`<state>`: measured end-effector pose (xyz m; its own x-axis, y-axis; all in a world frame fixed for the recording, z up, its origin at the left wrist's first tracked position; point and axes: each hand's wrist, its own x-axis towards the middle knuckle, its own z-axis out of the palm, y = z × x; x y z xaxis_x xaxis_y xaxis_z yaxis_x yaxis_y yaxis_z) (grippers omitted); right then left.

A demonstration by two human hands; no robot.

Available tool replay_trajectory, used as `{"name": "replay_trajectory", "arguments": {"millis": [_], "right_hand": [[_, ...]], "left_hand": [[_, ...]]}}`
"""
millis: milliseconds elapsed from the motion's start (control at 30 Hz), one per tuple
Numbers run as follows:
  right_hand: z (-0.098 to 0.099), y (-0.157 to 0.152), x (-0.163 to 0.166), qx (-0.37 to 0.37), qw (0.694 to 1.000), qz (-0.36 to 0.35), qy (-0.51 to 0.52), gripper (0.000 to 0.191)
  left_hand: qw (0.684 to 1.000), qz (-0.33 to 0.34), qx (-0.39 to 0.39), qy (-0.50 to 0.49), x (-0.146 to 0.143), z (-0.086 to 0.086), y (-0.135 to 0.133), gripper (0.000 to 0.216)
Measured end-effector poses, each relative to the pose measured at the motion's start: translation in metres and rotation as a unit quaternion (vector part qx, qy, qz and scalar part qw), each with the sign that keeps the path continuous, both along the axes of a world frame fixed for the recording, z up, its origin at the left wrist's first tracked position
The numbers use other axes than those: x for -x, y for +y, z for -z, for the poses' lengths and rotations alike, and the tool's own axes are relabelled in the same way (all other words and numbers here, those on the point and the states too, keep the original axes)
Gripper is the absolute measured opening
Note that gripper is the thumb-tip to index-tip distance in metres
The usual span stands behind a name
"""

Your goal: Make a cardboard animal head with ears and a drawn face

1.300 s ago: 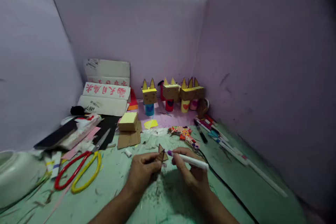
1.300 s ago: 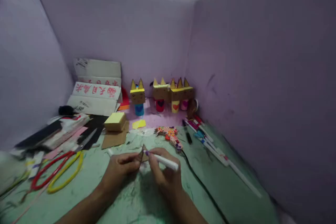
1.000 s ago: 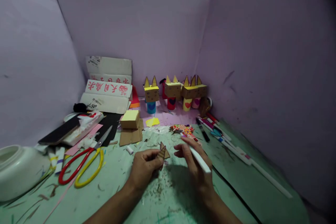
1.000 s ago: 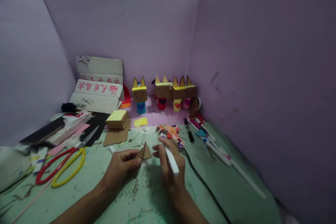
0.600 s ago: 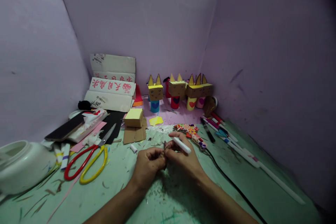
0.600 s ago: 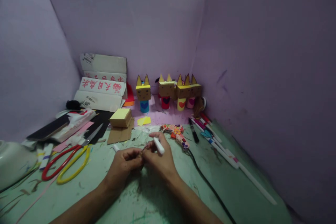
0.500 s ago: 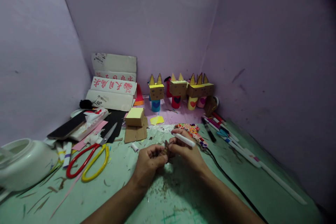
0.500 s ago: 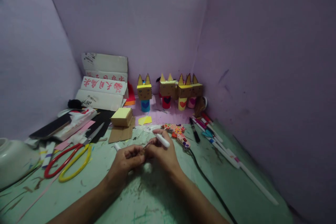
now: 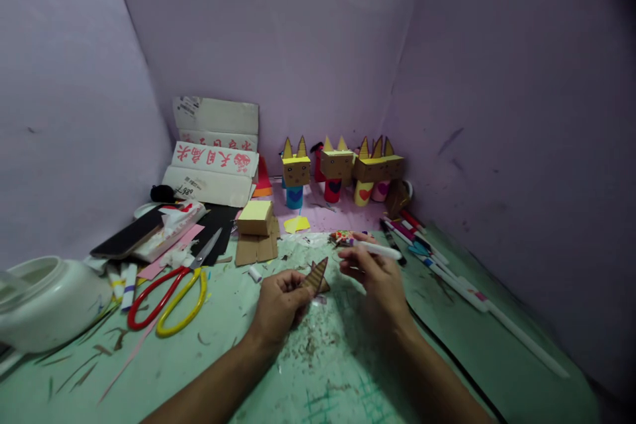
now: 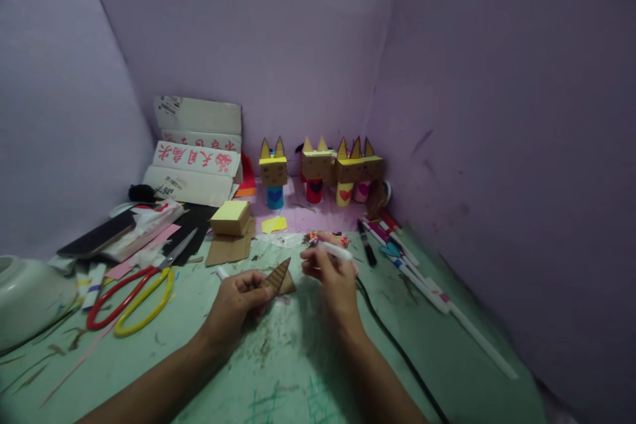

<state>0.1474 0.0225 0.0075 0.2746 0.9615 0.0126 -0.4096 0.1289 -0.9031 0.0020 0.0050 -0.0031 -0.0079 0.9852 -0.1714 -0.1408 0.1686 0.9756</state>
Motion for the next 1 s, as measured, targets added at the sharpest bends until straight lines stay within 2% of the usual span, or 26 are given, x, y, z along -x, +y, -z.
{"name": "replay_trajectory", "arguments": {"millis": [100,200,333,533,733,1000], "right_hand": [[0.004,-0.011,-0.009,-0.033,0.997,0.052,-0.041,0.034],[0.01,-0.024,-0.006,-0.073,0.99,0.03,-0.12,0.028],[0.01,-0.035,0.006,-0.1,0.983,0.034,-0.149,0.018],[0.012,-0.034,0.007,-0.127,0.975,0.044,-0.176,0.014],[0.02,-0.032,0.003,-0.208,0.949,0.022,-0.237,0.01],[0.021,-0.031,0.001,-0.206,0.939,0.031,-0.273,0.014]], "left_hand": [[1.0,-0.003,0.004,0.001,0.0,-0.001,0.0,0.015],[1.0,-0.007,0.002,0.005,0.0,-0.003,-0.002,0.013],[1.0,-0.024,-0.005,0.017,0.001,-0.004,-0.003,0.011],[1.0,-0.019,0.013,0.015,0.001,-0.002,-0.003,0.014],[1.0,-0.009,0.024,0.01,0.0,-0.002,-0.002,0.021],[1.0,-0.011,0.016,0.015,0.001,0.0,0.0,0.022]]}}
